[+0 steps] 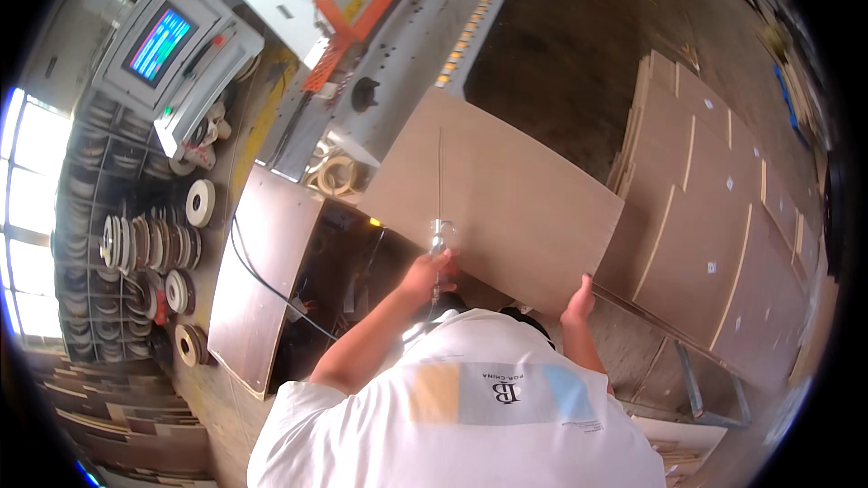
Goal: The person operates a panel processing machine, repeatedly picking up flat wooden boards from a stack, placing them onto the machine's conveyor, and pressing a control button. The person also walks across the workshop floor to retrieve a large panel from a stand and briefly interacts with a coworker.
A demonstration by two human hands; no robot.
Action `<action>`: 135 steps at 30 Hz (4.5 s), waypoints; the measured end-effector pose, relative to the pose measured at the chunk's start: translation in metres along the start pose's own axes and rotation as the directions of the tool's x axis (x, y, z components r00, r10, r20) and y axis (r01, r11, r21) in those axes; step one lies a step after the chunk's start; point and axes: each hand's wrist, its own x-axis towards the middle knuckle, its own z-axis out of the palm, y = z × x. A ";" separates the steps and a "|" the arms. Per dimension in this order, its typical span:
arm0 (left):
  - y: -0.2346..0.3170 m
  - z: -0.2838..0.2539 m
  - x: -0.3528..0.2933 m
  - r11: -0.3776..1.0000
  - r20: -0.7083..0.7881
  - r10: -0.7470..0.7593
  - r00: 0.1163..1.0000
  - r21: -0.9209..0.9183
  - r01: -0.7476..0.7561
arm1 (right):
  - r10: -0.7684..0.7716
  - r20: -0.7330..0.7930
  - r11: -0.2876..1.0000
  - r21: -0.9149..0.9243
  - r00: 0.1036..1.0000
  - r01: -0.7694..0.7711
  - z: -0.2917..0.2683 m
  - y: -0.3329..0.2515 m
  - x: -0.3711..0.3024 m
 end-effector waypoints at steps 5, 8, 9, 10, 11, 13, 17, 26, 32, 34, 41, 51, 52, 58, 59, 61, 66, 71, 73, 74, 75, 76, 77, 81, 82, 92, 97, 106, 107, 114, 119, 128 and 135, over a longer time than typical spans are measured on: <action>0.021 -0.095 -0.006 0.994 -0.136 0.106 0.985 -0.012 -0.109 | 0.051 0.102 0.997 -0.059 0.993 -0.045 0.103 0.018 -0.040; 0.043 -0.157 -0.016 0.981 -0.168 0.150 0.974 0.146 -0.126 | 0.070 0.161 0.997 0.020 0.984 -0.075 0.148 0.037 -0.058; 0.054 -0.175 -0.024 0.971 -0.196 0.159 0.968 0.209 -0.117 | 0.092 0.189 0.995 0.026 0.978 -0.099 0.164 0.034 -0.074; 0.062 -0.189 -0.034 0.973 -0.246 0.184 0.952 0.182 -0.141 | 0.097 0.218 0.994 0.018 0.971 -0.103 0.177 0.036 -0.079; 0.066 -0.213 -0.040 0.971 -0.309 0.204 0.929 0.187 -0.151 | 0.103 0.247 0.994 0.016 0.963 -0.110 0.189 0.038 -0.084; 0.078 -0.253 -0.050 0.965 -0.463 0.240 0.853 0.208 -0.158 | 0.127 0.290 0.991 -0.002 0.948 -0.132 0.213 0.034 -0.099; 0.102 -0.314 -0.062 0.859 -0.601 0.243 0.761 0.498 0.119 | 0.199 0.408 0.979 -0.047 0.891 -0.198 0.232 0.024 -0.112; 0.046 -0.207 -0.146 0.148 0.045 0.006 0.999 0.988 -0.045 | 0.252 0.587 0.955 -0.022 0.769 -0.296 0.215 0.031 -0.075; 0.005 -0.324 -0.207 0.543 -0.494 -0.075 0.866 0.708 0.451 | 0.281 0.661 0.948 -0.078 0.695 -0.308 0.208 0.033 -0.088; -0.030 -0.377 -0.217 0.765 -0.673 0.099 0.733 0.523 0.376 | 0.347 0.530 0.938 -0.217 0.773 -0.272 0.216 0.037 -0.094; -0.043 -0.352 -0.190 0.921 -0.715 0.187 0.674 0.367 0.134 | 0.438 0.459 0.899 -0.223 0.773 -0.376 0.230 0.037 -0.117; -0.021 -0.262 -0.112 0.941 -0.531 0.338 0.777 0.211 -0.265 | 0.415 0.457 0.910 -0.236 0.787 -0.342 0.277 0.043 -0.136; -0.021 -0.259 -0.106 0.936 -0.537 0.353 0.766 0.195 -0.294 | 0.414 0.448 0.909 -0.255 0.792 -0.331 0.283 0.042 -0.132; 0.002 -0.234 -0.097 0.936 -0.569 0.351 0.744 0.198 -0.290 | 0.401 0.468 0.912 -0.280 0.787 -0.298 0.322 0.037 -0.126; 0.005 -0.232 -0.093 0.939 -0.568 0.343 0.748 0.196 -0.282 | 0.392 0.495 0.919 -0.256 0.775 -0.301 0.323 0.038 -0.121; 0.013 -0.228 -0.088 0.946 -0.570 0.318 0.758 0.242 -0.215 | 0.369 0.544 0.929 -0.205 0.753 -0.307 0.325 0.043 -0.105; 0.037 -0.207 -0.071 0.949 -0.597 0.311 0.739 0.240 -0.205 | 0.366 0.493 0.930 -0.207 0.789 -0.302 0.352 -0.003 -0.111; 0.054 -0.193 -0.053 0.944 -0.603 0.315 0.733 0.278 -0.177 | 0.357 0.499 0.934 -0.213 0.790 -0.287 0.388 -0.035 -0.065; 0.068 -0.181 -0.052 0.936 -0.620 0.318 0.717 0.328 -0.131 | 0.334 0.519 0.943 -0.197 0.787 -0.269 0.400 -0.047 -0.047; 0.081 -0.173 -0.056 0.915 -0.632 0.320 0.706 0.398 -0.059 | 0.323 0.529 0.946 -0.190 0.785 -0.262 0.405 -0.052 -0.040; 0.098 -0.164 -0.061 0.887 -0.641 0.323 0.696 0.462 0.014 | 0.300 0.570 0.954 -0.166 0.765 -0.251 0.409 -0.054 -0.029; 0.111 -0.158 -0.064 0.850 -0.651 0.326 0.686 0.519 0.088 | 0.311 0.581 0.950 -0.169 0.752 -0.263 0.413 -0.057 -0.017; 0.120 -0.155 -0.066 0.781 -0.629 0.437 0.643 0.620 0.076 | 0.324 0.594 0.945 -0.175 0.736 -0.275 0.418 -0.063 -0.010; 0.147 -0.169 -0.082 0.516 -0.466 0.772 0.432 0.857 0.003 | 0.313 0.598 0.950 -0.202 0.738 -0.239 0.442 -0.090 0.003; 0.155 -0.179 -0.086 0.453 -0.426 0.827 0.368 0.891 0.014 | 0.301 0.581 0.953 -0.215 0.756 -0.215 0.445 -0.096 0.007; 0.276 -0.391 -0.145 0.400 -0.367 0.909 -0.199 0.903 0.158 | 0.099 0.534 0.995 -0.033 0.840 -0.096 0.418 -0.107 0.055; 0.314 -0.498 -0.142 0.505 -0.501 0.802 -0.326 0.860 -0.079 | 0.099 0.482 0.975 -0.223 0.871 0.013 0.332 -0.055 0.029; 0.367 -0.639 -0.043 0.619 -0.627 0.766 -0.143 0.779 -0.101 | 0.263 0.338 0.818 -0.575 0.904 -0.024 0.094 0.060 -0.036; 0.375 -0.639 -0.016 0.575 -0.593 0.804 -0.042 0.794 -0.199 | 0.251 0.273 0.832 -0.551 0.929 -0.063 0.068 0.062 -0.064; 0.372 -0.711 0.029 0.220 -0.266 0.960 0.082 0.906 0.363 | 0.266 0.167 0.851 -0.503 0.949 -0.150 0.033 0.126 -0.058; 0.330 -0.602 0.078 0.811 -0.791 0.534 -0.298 0.579 -0.086 | -0.042 0.147 0.708 -0.693 0.988 0.133 0.029 0.138 -0.074; 0.240 -0.181 0.108 0.702 -0.519 0.669 0.531 0.208 -0.681 | -0.104 0.170 0.739 -0.647 0.980 0.190 -0.028 0.115 -0.033; 0.126 0.037 0.135 0.727 0.275 0.426 0.862 0.464 -0.507 | -0.018 -0.244 0.988 -0.152 0.970 -0.020 -0.116 0.078 0.078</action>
